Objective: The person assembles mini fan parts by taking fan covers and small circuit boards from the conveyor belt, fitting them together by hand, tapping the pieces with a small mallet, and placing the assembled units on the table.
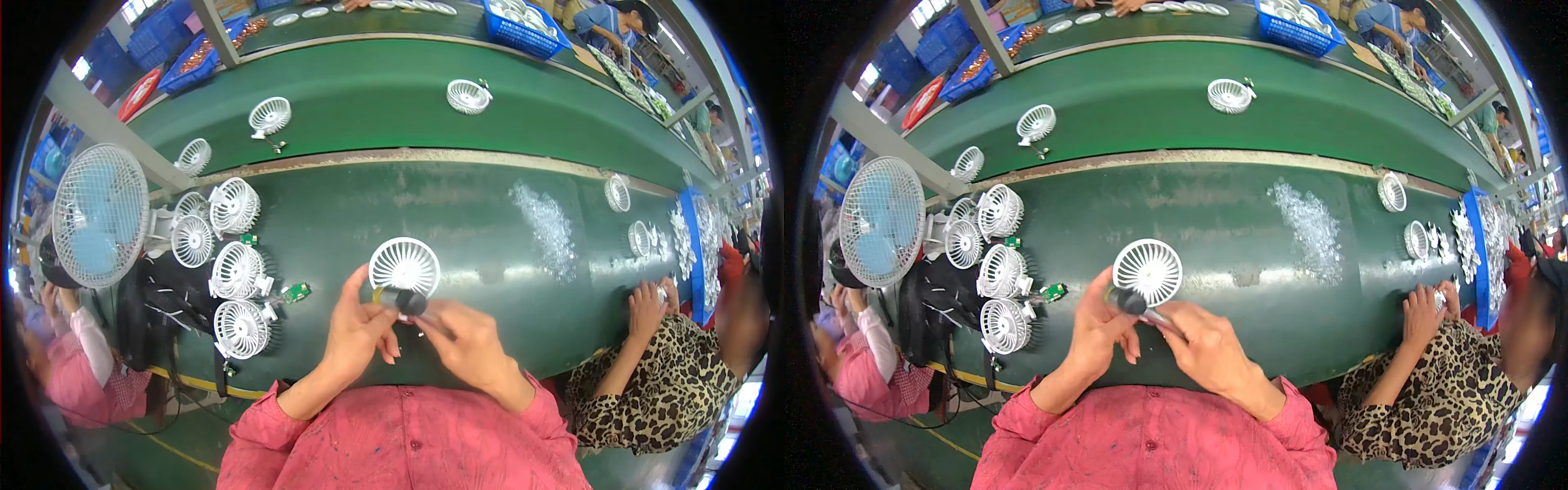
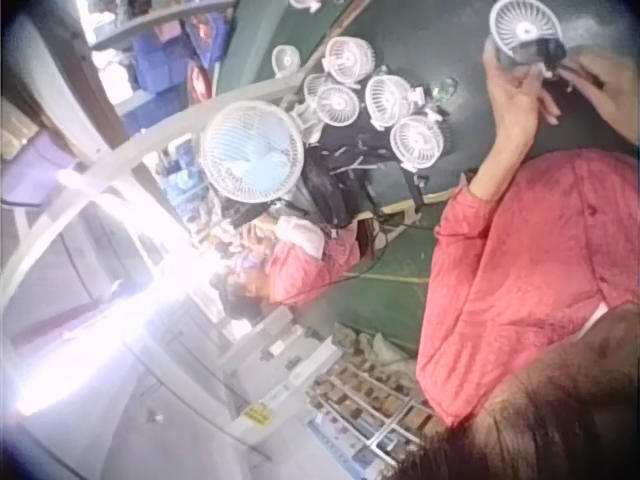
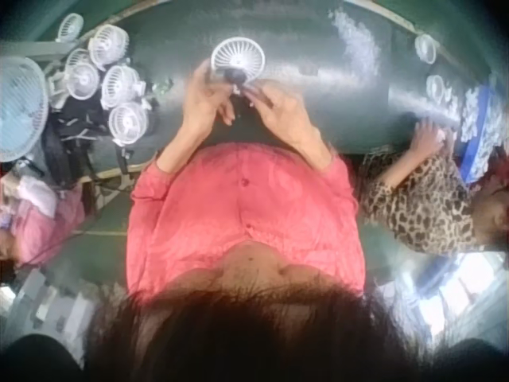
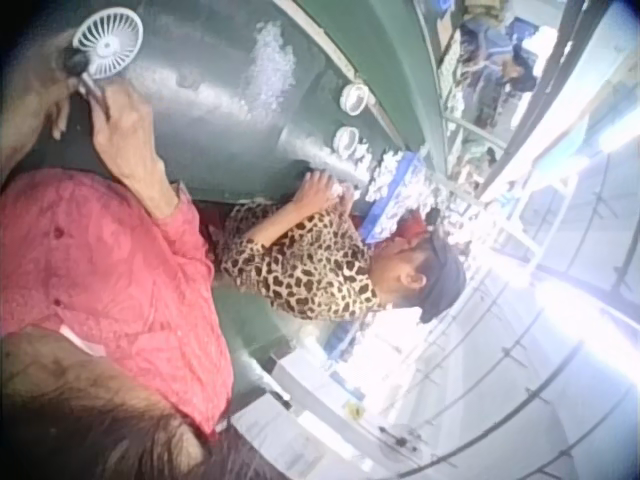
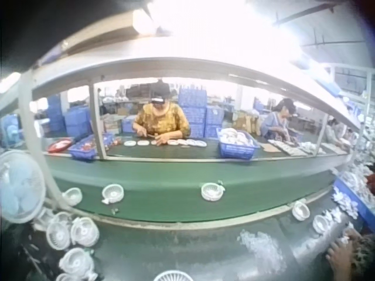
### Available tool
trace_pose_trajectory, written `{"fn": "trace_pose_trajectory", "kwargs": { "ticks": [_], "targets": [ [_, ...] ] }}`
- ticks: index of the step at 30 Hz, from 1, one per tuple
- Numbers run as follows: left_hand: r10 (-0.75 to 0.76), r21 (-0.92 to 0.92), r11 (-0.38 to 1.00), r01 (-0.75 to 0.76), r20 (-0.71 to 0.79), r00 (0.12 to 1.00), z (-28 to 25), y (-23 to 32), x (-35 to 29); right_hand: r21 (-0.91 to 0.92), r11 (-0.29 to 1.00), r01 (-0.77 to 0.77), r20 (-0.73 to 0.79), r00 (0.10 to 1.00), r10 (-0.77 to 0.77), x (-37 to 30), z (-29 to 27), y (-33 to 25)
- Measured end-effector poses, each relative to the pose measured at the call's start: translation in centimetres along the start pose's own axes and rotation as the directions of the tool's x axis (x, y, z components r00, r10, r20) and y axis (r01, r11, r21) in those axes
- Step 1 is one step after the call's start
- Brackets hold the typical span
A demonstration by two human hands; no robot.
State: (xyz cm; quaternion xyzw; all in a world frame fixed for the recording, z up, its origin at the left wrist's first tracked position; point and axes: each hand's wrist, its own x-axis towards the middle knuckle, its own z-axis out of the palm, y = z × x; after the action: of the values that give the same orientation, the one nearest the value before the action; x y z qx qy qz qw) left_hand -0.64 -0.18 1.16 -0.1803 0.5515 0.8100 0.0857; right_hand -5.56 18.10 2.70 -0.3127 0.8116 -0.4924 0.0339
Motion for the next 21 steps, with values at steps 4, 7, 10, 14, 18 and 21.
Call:
{"fn": "trace_pose_trajectory", "kwargs": {
  "ticks": [4,7,10,14,18,21],
  "targets": [
    [-0.05,-0.151,0.987,0.06,0.068,0.996,0.2,-0.3,0.3,-0.157,0.983,0.098,0.09,0.992,-0.085,0.0,1.1,-0.3],
    [-0.138,-0.303,0.937,0.172,0.133,0.981,-0.4,-0.1,0.4,-0.257,0.958,0.123,0.128,0.987,-0.093,0.2,1.6,0.5],
    [-0.118,-0.276,0.949,0.153,0.14,0.983,-0.7,0.4,0.1,-0.238,0.961,0.143,0.153,0.982,-0.108,0.8,1.3,1.0],
    [0.173,0.193,0.963,-0.187,0.092,0.981,-0.6,1.1,-2.1,0.292,0.905,-0.308,-0.055,0.94,0.338,2.9,0.1,0.1],
    [0.643,0.784,0.102,-0.612,0.417,0.642,0.2,-0.1,-1.0,0.615,0.515,-0.597,0.181,0.743,0.645,4.6,-0.3,2.6],
    [0.613,0.83,-0.059,-0.554,0.468,0.636,-0.4,-2.4,0.5,0.21,0.788,-0.579,0.095,0.814,0.573,4.5,0.3,6.1]
  ]
}}
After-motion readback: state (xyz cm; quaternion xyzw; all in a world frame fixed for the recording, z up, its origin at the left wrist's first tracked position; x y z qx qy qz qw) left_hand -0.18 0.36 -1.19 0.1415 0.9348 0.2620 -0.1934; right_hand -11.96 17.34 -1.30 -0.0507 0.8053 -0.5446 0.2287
